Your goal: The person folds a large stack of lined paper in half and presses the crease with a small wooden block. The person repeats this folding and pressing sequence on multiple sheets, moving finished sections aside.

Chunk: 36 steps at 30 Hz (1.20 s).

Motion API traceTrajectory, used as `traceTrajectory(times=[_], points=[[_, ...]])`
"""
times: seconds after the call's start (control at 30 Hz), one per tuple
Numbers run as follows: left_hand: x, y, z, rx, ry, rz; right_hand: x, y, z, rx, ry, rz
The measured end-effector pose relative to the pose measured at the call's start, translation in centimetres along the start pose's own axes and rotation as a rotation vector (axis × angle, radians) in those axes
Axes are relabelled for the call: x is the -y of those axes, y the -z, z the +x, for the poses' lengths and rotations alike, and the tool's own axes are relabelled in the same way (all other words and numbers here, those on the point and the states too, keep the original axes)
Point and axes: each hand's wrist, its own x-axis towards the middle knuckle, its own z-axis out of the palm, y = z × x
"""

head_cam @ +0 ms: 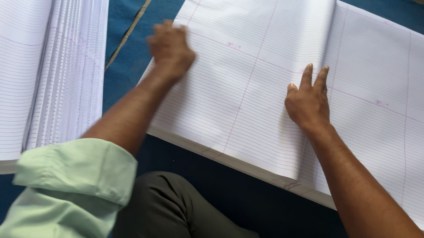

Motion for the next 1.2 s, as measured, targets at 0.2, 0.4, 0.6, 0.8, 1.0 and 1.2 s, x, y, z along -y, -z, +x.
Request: traceTrajectory(times=[0.2, 0.4, 0.6, 0.8, 1.0, 1.2], points=[[-8.7, -2.6, -2.4, 0.235, -0.351, -0.399, 1.0, -0.6, -0.7, -0.014, 0.029, -0.025], [-13.3, 0.6, -4.1, 0.536, -0.232, -0.202, 2.6, -0.7, -1.0, 0.025, 0.064, -0.167], [-12.5, 3.1, -4.3, 0.606, -0.272, -0.095, 3.5, -0.7, -0.7, 0.031, 0.190, -0.356], [-11.7, 3.5, -3.1, 0.621, -0.261, -0.067, 4.3, -1.1, 0.0, 0.117, 0.144, -0.371], [-10.6, 3.8, -2.4, 0.619, -0.223, -0.087, 5.1, -1.7, 0.0, 0.110, 0.173, -0.246], [-9.1, 4.9, -1.3, 0.621, -0.202, -0.102, 7.0, -1.5, 1.0, 0.125, 0.169, -0.308]])
